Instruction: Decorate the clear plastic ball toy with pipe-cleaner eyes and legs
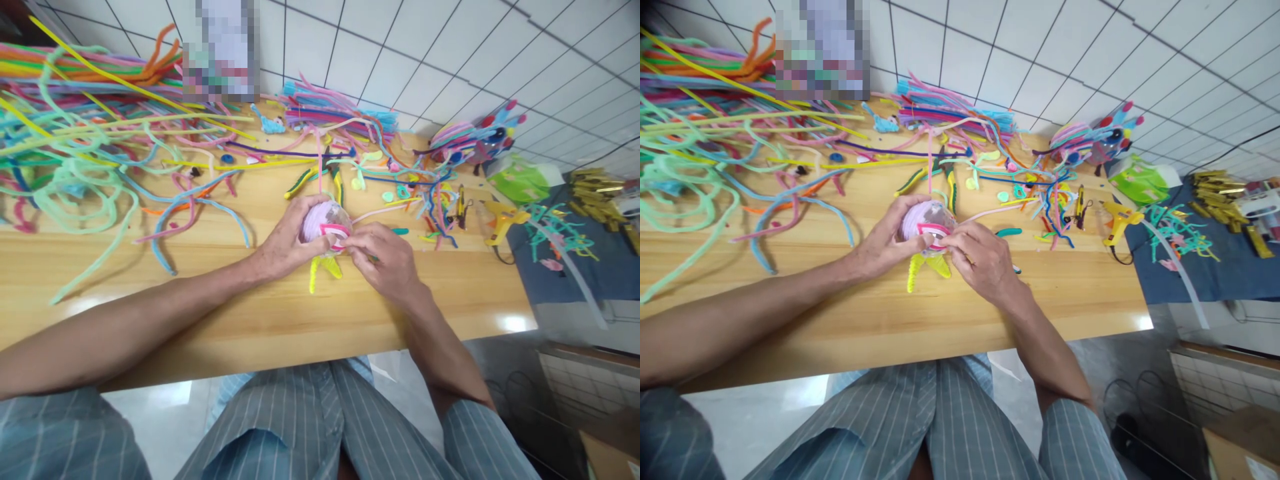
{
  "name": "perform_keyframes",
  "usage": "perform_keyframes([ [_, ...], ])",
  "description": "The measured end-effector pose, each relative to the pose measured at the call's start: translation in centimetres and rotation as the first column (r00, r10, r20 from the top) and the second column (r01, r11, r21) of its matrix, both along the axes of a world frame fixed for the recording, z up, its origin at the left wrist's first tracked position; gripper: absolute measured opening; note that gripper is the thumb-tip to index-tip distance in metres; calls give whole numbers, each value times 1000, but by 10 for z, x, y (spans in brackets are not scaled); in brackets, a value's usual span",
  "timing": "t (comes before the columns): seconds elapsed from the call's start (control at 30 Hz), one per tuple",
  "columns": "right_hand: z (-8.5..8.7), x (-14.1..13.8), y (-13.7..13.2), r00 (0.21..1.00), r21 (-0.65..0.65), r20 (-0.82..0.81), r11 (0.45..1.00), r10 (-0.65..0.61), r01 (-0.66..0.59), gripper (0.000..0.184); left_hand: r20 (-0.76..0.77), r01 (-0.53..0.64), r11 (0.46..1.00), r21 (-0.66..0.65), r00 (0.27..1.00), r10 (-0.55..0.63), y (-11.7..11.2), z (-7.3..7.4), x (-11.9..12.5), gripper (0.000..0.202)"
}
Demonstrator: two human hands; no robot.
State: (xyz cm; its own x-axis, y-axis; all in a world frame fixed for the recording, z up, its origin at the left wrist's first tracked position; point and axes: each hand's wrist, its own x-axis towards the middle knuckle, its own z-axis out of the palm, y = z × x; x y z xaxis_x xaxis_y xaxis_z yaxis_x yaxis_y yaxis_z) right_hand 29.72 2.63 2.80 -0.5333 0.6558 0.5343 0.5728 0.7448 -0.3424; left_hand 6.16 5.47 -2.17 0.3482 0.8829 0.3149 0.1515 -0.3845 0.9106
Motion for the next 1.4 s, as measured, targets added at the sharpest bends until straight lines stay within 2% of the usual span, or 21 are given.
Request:
perform_keyframes([
  [0.37, 1, 3, 2, 999, -5, 35, 1000, 8, -8, 23, 64, 6, 997, -79, 998, -1, 8, -1, 0, 67],
  [0.6, 2, 4, 2, 998, -46, 53, 999, -20, 23, 23, 62, 62, 985, -161, 997, -52, 16, 9, -5, 67],
  [0.77, 0, 3, 4, 999, 2, 34, 1000, 7, -7, 23, 40, 86, 973, -213, 996, -80, 19, 15, -7, 69],
  [1.13, 2, 0, 4, 997, -31, 71, 999, 10, -8, 27, 22, 145, 969, -203, 989, -143, 25, 14, -13, 67],
  [1.4, -2, -3, 0, 998, 25, 60, 999, 19, -20, 24, 49, 177, 967, -183, 984, -171, 25, 14, -14, 67],
])
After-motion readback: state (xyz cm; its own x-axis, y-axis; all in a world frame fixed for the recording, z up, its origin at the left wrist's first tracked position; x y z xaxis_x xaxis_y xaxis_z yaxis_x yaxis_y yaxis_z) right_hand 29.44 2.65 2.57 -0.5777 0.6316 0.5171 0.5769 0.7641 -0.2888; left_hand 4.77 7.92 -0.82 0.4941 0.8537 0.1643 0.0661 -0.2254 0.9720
